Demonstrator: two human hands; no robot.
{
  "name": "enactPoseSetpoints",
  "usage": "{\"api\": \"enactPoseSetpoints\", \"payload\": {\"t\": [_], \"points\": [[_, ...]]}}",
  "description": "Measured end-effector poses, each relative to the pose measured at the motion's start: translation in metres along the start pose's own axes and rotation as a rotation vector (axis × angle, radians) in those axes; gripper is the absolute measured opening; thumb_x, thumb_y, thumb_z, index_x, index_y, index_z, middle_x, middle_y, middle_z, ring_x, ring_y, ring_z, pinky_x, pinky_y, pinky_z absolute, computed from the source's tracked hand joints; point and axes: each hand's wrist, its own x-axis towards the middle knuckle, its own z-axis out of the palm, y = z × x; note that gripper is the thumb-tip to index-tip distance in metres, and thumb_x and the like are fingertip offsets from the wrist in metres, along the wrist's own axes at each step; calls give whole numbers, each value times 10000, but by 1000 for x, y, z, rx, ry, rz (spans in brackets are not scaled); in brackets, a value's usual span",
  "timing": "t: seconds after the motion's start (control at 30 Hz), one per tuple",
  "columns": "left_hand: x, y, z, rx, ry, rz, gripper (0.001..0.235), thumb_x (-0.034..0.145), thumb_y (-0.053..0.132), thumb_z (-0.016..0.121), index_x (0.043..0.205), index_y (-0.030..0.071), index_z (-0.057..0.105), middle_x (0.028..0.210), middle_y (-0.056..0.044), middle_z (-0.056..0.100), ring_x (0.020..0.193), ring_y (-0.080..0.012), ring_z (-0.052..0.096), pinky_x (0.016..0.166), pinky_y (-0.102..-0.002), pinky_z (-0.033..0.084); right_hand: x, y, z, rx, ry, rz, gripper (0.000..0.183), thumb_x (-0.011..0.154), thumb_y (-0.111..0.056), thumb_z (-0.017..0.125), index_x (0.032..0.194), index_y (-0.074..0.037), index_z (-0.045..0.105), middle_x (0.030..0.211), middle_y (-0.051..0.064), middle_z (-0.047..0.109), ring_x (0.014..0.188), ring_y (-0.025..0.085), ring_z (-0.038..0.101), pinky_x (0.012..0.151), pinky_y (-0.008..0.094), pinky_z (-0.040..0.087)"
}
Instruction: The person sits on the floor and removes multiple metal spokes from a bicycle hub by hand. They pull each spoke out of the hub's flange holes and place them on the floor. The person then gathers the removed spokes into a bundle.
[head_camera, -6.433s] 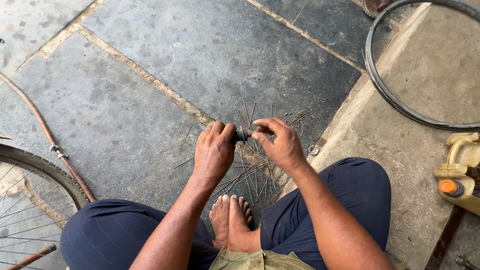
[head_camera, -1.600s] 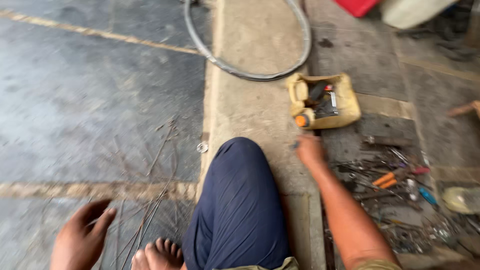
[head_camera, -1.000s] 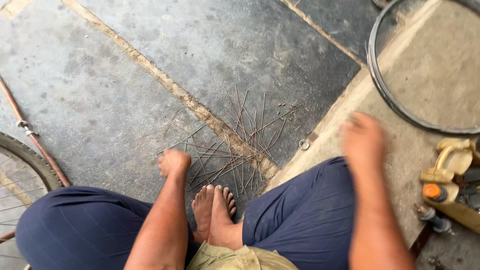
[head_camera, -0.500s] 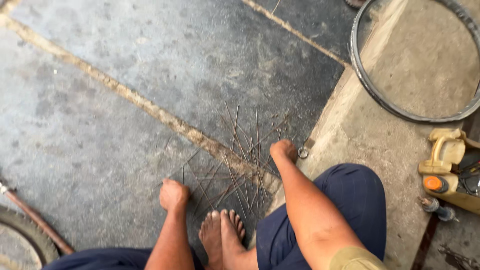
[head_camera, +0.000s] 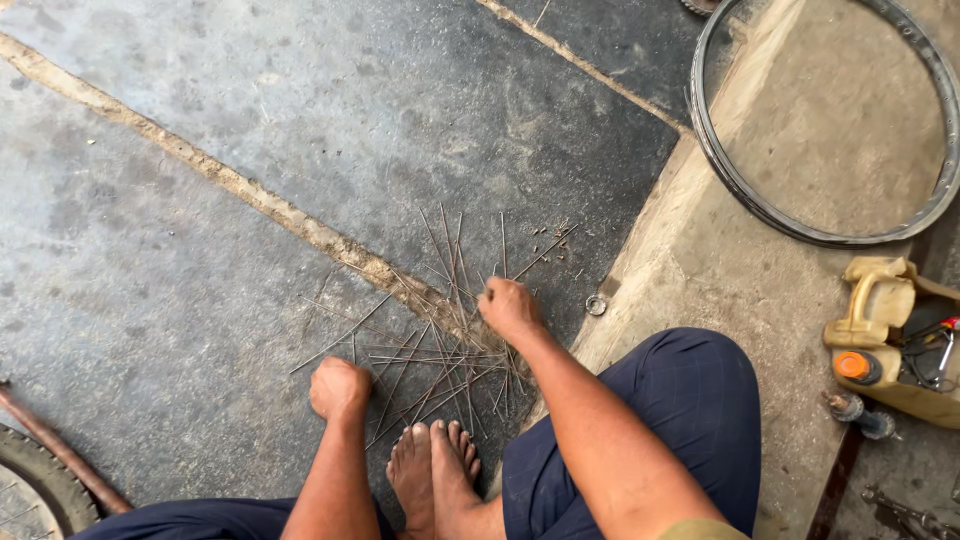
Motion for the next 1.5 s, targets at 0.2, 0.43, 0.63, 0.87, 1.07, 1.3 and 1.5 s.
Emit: {"api": "enactPoseSetpoints", "payload": {"t": [0.2,0.43,0.63,0.87,1.07,1.3,1.5], "points": [[1,0,-1,20,-71,-53,302,866,168,698,1111,7,776,1220,-244,725,1124,-404,716,952,-473,587,22,29,-6,-382,224,-203,227,948,-39,589,1166,-66,647,1085,177,622,915,284,636,746,426,582],[2,-7,8,36,-12,13,290,896,179,672,1081,-16,780,1183,-266,738,1088,-422,727,933,-476,596,34,40,-9,-748,163,-490,129,973,-193,605,1046,-124,687,1144,113,627,1136,304,583,965,460,490],[2,2,3,-3,-40,-9,315,835,195,724,1080,5,774,1187,-255,729,1092,-418,719,945,-480,584,46,19,-11,-1059,142,-532,214,947,-285,580,1038,-128,694,1052,145,712,1074,343,636,938,523,477],[-1,2,1,-76,-46,20,305,823,197,717,1059,11,768,1155,-259,727,1071,-438,713,939,-505,579,26,14,21,-518,170,-333,164,1002,-196,564,1066,-113,691,1055,160,719,1010,368,706,812,503,577],[5,7,19,-236,96,56,270,825,177,680,1017,-3,737,1046,-282,733,983,-470,710,913,-541,565,11,5,14,-155,150,92,461,981,-351,647,1300,-45,517,1200,225,615,972,370,677,730,459,593],[19,60,58,-520,46,194,303,797,144,669,1073,33,727,1048,-232,755,996,-381,726,941,-467,567,-4,-41,53,59,-14,-16,553,1010,-237,584,1499,-70,389,1314,218,547,1018,296,667,775,404,603],[7,82,49,-1125,-378,236,452,825,61,525,1272,84,592,1222,-162,727,1093,-337,729,897,-460,603,-16,-61,52,128,-106,-234,721,936,-374,662,1518,-58,377,1235,207,649,1128,344,660,988,484,518]]}}
